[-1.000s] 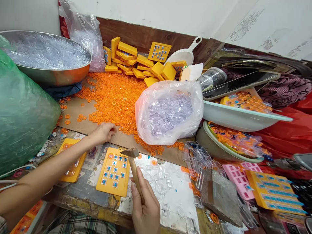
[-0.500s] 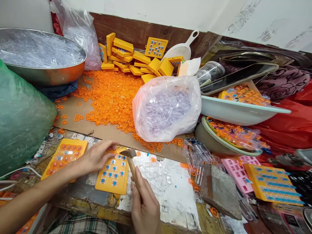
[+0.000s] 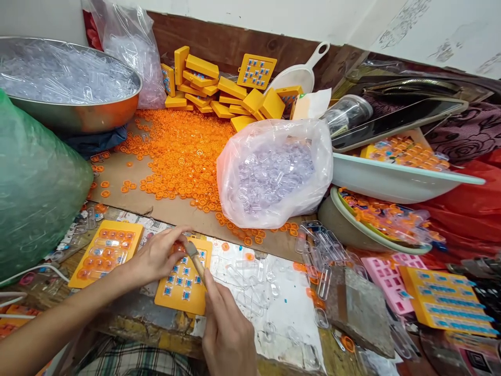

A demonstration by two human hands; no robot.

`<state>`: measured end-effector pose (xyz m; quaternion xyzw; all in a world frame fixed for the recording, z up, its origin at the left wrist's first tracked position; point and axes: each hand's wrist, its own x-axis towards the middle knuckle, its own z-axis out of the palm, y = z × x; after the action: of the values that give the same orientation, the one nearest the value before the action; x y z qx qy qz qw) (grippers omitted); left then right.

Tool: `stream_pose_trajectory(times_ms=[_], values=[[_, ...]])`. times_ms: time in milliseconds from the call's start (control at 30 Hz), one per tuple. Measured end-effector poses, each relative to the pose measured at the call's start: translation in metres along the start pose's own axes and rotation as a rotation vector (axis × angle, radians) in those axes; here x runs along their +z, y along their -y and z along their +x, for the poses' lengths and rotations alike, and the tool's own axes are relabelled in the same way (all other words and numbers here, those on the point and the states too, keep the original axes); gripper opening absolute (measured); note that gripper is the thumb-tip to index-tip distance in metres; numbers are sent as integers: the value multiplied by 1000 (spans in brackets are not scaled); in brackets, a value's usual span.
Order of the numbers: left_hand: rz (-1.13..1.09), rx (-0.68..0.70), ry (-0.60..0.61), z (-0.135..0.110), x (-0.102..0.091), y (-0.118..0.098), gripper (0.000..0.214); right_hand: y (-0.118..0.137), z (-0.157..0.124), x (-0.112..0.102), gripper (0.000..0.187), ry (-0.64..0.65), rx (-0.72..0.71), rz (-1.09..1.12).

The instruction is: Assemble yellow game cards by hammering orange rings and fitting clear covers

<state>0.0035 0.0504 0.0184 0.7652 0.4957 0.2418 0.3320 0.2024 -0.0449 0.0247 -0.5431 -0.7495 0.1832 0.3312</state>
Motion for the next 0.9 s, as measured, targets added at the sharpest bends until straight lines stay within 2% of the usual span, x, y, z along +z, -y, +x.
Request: stream_pose_trajectory(times_ms=[100,167,233,333,433,533,767,900], values=[[-10,-21,-18,16,-10,4,48,2,1,-3,55,-139,58,73],[44,-37,-77,36,-17,8,36,2,1,-4,51,-202,127,126],[104,-37,-127,61,-20,12,23,1,1,-5,47,-234,180,168],[152,-23,-110,91,-17,17,17,-4,-3,-5,44,-245,225,183],[169,-18,-81,100,-11,20,17,-10,-9,-6,43,-250,234,162],[147,-2,-64,86,-7,17,17,-15,-15,-7,44,-247,232,135],[37,83,23,20,6,-13,33,-10,-16,-9,52,-187,93,51],[58,84,4,8,16,-12,36,-2,-13,-10,59,-225,8,2]])
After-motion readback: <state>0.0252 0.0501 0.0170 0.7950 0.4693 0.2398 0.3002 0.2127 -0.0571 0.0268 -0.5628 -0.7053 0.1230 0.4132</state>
